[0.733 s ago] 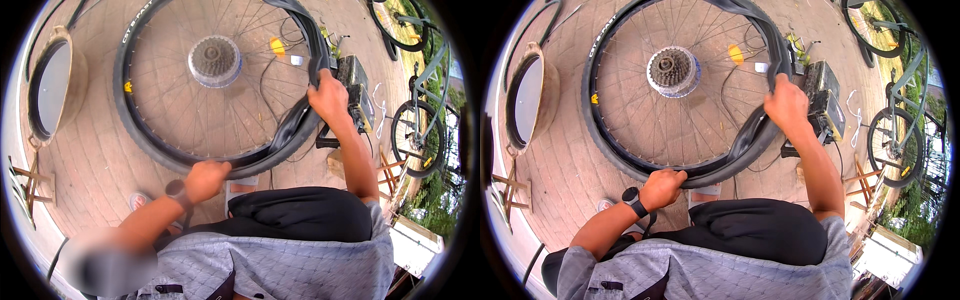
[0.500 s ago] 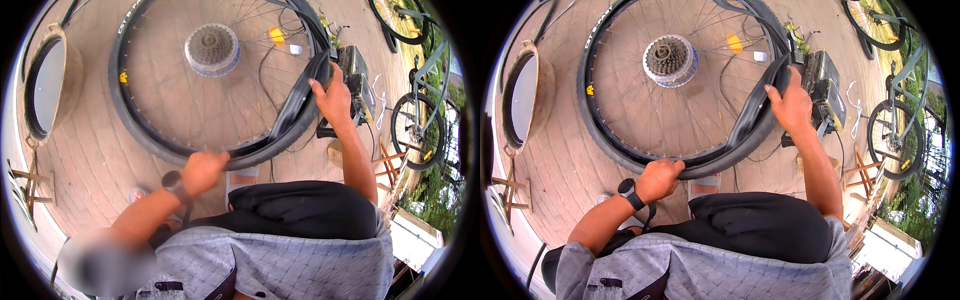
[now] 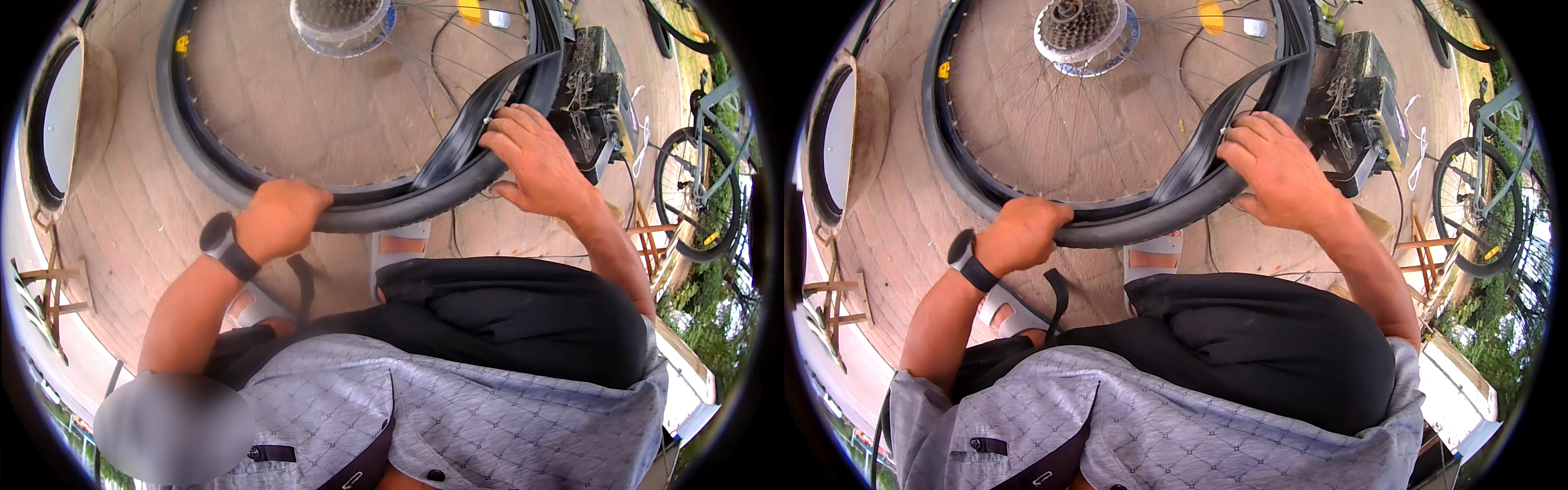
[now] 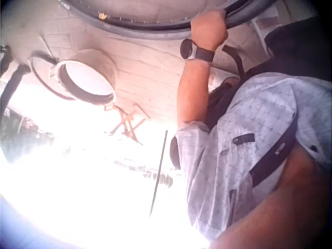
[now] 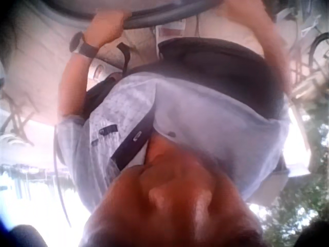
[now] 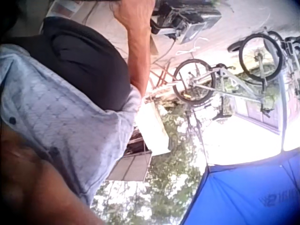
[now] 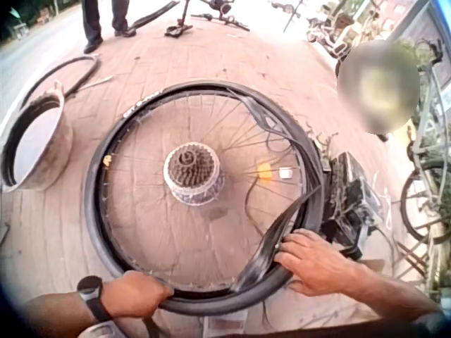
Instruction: The person installs a bicycle inner tube into a tire mounted on a rim. They then attach an air pump hose to the valve and inflate the tire.
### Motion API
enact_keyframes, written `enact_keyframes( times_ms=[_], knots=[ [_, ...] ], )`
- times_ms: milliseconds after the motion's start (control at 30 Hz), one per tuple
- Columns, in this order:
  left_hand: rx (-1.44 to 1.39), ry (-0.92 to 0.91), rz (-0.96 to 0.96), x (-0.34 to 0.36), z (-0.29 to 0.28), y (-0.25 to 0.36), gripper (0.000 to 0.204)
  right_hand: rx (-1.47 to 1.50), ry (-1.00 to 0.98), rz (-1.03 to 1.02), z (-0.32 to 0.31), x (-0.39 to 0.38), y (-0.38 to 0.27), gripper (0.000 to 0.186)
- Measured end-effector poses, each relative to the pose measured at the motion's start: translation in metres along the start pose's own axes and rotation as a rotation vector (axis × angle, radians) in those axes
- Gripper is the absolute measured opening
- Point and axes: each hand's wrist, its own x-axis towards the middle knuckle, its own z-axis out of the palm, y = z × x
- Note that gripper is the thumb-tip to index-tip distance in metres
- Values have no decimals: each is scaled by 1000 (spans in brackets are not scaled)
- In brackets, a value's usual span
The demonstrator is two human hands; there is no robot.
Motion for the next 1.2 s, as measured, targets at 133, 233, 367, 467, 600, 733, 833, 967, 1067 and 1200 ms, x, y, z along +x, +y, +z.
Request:
enact_keyframes(
  times_ms=[133, 233, 367, 467, 600, 733, 833, 967, 1067, 1200],
  knots=[
    [31, -70, 9, -9, -20, -17, 28, 0, -67, 29, 8, -3, 2, 56],
    [-69, -36, -94, 2, -43, 2, 30, 58, -120, 44, 6, 2, -5, 49],
    [-230, 554, -27, 51, -27, 63, 30, 44, -33, 17, 3, 3, -10, 44],
    [-329, 680, -34, 88, -22, 95, 28, 39, 17, 7, 5, -1, -10, 44],
    [-435, 595, 54, 106, -5, 102, 21, 54, 68, 4, 9, -3, -13, 45],
    [-793, 308, 51, 106, -7, 98, 24, 70, 121, 0, 10, -5, -12, 53],
    [-918, 63, -29, 105, -15, 97, 26, 57, 123, -5, 8, -4, -10, 61],
    [-616, 123, 109, 93, -7, 106, 25, 47, 62, 12, 9, -4, -14, 66],
    [-495, 306, 139, 90, 16, 106, 21, 84, -52, 34, 3, -3, -16, 77],
    [-454, 291, 114, 74, 26, 94, 19, -109, -157, 93, -15, 5, -11, 78]
  ],
)
